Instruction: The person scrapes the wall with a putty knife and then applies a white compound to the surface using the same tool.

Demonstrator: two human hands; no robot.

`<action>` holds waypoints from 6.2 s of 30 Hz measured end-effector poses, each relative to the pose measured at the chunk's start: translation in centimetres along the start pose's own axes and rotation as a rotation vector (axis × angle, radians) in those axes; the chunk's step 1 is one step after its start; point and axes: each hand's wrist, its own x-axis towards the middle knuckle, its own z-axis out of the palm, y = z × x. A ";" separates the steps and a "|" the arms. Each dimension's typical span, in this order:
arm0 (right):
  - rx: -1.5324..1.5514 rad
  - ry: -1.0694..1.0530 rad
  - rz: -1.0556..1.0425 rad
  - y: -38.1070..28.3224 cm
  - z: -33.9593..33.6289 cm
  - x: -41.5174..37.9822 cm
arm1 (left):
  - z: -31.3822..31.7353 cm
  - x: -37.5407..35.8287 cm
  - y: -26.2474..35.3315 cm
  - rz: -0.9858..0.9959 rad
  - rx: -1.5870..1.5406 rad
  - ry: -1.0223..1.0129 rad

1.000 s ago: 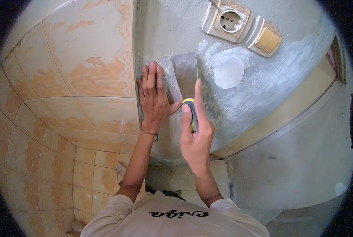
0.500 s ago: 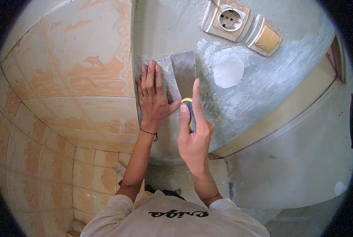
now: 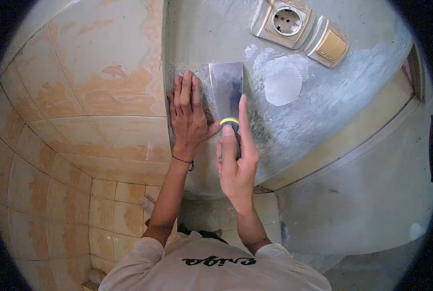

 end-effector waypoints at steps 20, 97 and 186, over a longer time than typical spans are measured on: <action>0.004 0.029 0.015 0.1 0.0 -0.2 | -0.5 0.1 0.1 -0.007 -0.010 -0.019; 1.212 -0.337 0.533 -1.2 -2.0 0.5 | -0.7 -0.1 0.0 0.023 -0.111 0.169; 0.915 -0.352 0.446 -0.4 2.4 -0.2 | 1.2 -5.4 -0.4 -0.500 -1.153 0.170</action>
